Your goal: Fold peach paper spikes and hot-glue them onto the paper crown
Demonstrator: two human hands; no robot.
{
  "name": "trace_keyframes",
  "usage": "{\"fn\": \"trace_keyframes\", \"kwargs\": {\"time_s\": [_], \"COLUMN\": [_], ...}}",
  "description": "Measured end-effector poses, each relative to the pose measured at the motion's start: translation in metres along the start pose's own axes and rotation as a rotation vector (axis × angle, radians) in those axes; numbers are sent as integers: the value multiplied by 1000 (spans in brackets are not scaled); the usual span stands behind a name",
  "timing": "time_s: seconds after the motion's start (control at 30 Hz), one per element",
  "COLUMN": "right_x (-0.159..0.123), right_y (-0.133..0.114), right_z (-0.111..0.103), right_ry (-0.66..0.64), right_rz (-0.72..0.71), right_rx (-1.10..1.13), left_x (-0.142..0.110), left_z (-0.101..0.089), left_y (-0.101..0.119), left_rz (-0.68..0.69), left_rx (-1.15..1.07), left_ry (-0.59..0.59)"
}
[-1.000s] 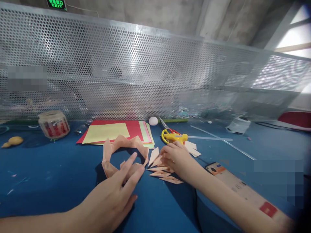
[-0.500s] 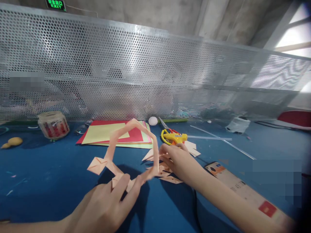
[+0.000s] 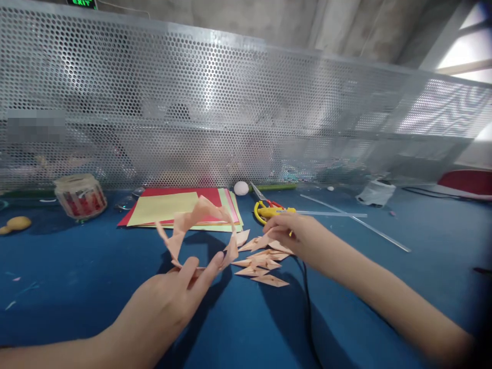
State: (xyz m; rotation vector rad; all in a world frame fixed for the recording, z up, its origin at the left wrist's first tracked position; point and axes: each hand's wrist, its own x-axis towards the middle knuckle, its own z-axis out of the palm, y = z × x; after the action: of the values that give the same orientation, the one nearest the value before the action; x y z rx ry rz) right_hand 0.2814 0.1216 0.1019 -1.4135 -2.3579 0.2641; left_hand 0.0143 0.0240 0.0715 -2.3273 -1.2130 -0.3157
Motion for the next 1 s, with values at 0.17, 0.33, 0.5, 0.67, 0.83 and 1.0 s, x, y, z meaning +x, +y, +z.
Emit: {"fn": "trace_keyframes", "kwargs": {"time_s": [0.17,0.33,0.5,0.67,0.83,1.0], "right_x": [-20,-39,-56,-55,-34,-10], "right_y": [-25,-54,-61,-48,-13,19], "right_z": [-27,-14,18,35,19,-1], "right_ry": [-76,-125,-40,-39,204,126], "right_rz": [-43,-161,-496,-508,16,481], "right_rx": [171,323,578,405,18,-196], "left_x": [-5,-17,-6,3,-1,-5], "left_z": [8,5,2,9,8,10], "left_y": [-4,-1,11,19,9,3], "left_rz": [130,68,-385,-431,-281,-40], "left_rx": [-74,-820,-1473,-1519,-1167,-920], "left_ry": [84,28,-406,-584,-502,-379]}}
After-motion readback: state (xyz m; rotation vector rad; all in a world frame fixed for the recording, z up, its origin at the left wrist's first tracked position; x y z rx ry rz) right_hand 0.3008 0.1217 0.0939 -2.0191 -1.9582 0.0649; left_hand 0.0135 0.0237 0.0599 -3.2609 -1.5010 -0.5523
